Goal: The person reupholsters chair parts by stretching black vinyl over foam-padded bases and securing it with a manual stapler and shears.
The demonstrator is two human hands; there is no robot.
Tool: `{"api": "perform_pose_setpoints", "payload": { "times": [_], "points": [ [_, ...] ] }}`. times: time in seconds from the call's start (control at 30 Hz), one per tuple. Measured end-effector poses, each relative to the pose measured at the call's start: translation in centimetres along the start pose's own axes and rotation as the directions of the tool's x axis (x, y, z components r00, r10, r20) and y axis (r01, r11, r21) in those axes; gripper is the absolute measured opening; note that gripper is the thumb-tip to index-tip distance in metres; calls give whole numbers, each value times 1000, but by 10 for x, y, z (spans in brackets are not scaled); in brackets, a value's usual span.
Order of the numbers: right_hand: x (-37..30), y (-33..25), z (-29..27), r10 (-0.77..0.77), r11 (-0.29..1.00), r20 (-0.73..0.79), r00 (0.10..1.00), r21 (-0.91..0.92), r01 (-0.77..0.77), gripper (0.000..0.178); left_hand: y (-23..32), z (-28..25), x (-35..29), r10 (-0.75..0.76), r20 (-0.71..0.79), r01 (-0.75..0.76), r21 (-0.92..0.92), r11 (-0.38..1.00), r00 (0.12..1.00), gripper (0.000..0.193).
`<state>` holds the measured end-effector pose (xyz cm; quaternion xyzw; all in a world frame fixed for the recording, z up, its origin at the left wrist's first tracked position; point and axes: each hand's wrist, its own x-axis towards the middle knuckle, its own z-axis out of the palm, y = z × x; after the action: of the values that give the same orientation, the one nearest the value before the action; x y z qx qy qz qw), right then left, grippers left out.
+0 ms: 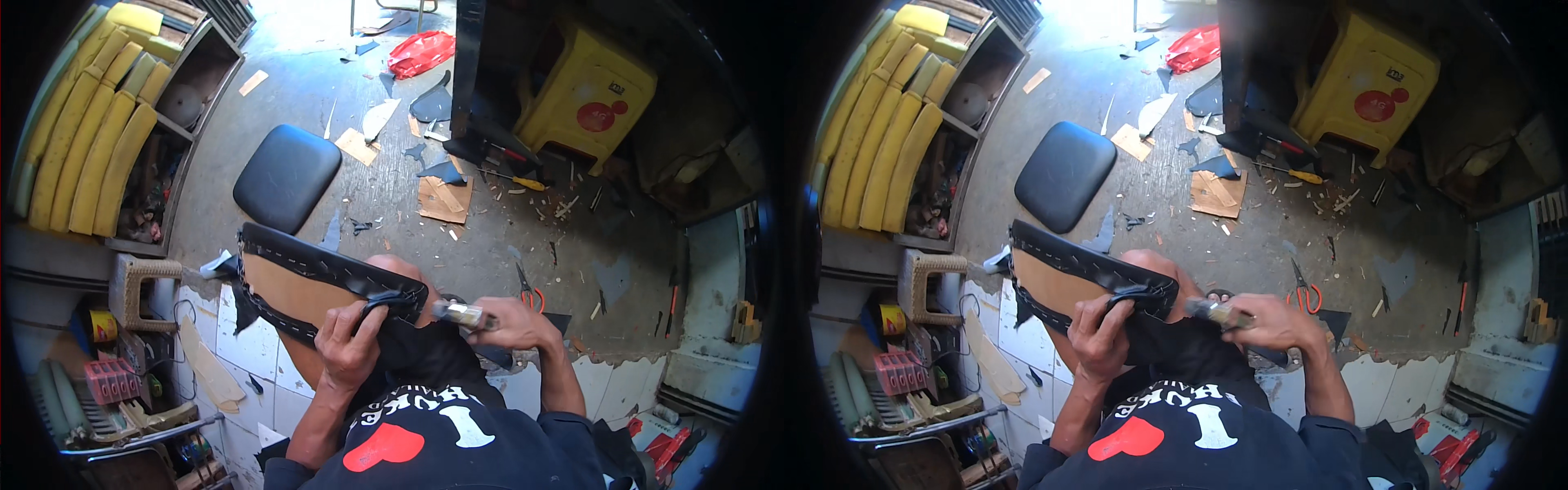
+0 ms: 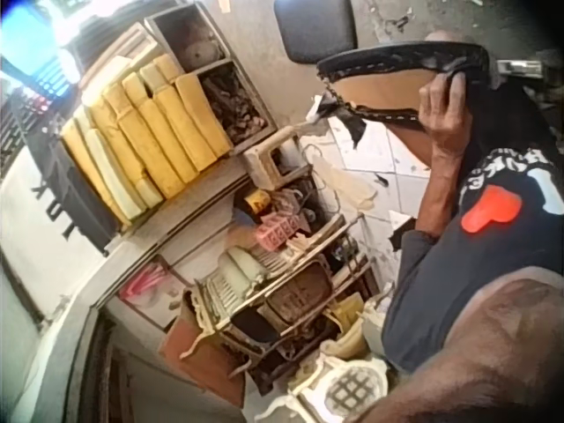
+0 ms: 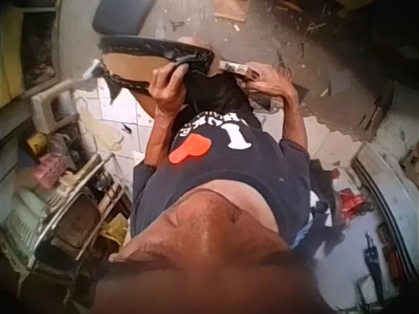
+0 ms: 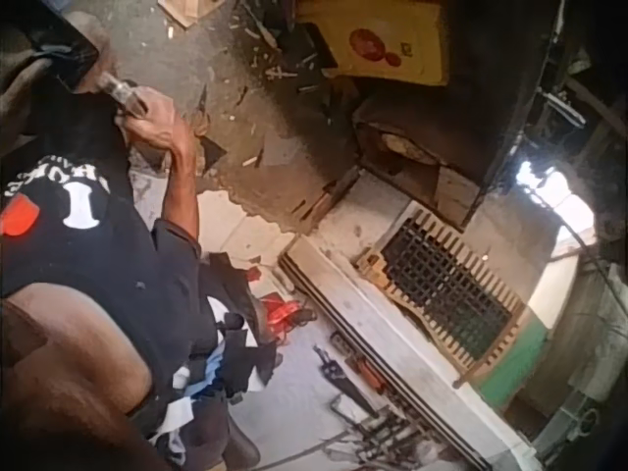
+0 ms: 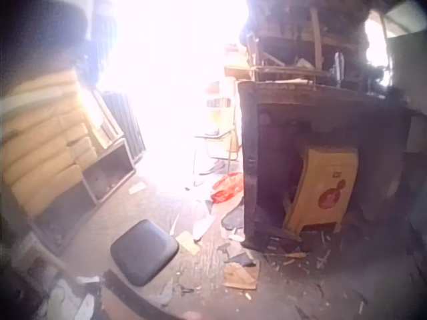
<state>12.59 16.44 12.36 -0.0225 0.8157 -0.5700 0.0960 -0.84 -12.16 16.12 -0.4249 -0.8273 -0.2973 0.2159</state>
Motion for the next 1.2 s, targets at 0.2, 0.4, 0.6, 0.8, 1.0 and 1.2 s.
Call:
{"api": "perform_pose_setpoints", "payload": {
  "times": [0.2,0.4,0.6,0.8,1.0,1.2],
  "points": [
    [-87,145,66,690,447,-501,522,-272,-852,46,31,19,1,-136,1,136,-54,989,991,36],
    [-137,211,81,540,559,-704,461,-110,-822,49,68,25,42,-283,224,339,-277,899,933,25],
    [-111,267,72,603,309,-772,199,-4,-951,48,78,62,108,-45,545,406,-564,719,837,60],
    [-101,256,70,525,309,-810,263,-106,-945,46,14,-2,164,57,727,598,-604,526,684,58],
    [-85,281,65,548,388,-774,319,-103,-916,45,-25,-42,114,114,652,91,-272,958,750,83],
    [-36,165,40,738,637,-507,445,305,-708,32,-48,-17,93,-13,640,134,-140,981,768,78]
  ]
}}
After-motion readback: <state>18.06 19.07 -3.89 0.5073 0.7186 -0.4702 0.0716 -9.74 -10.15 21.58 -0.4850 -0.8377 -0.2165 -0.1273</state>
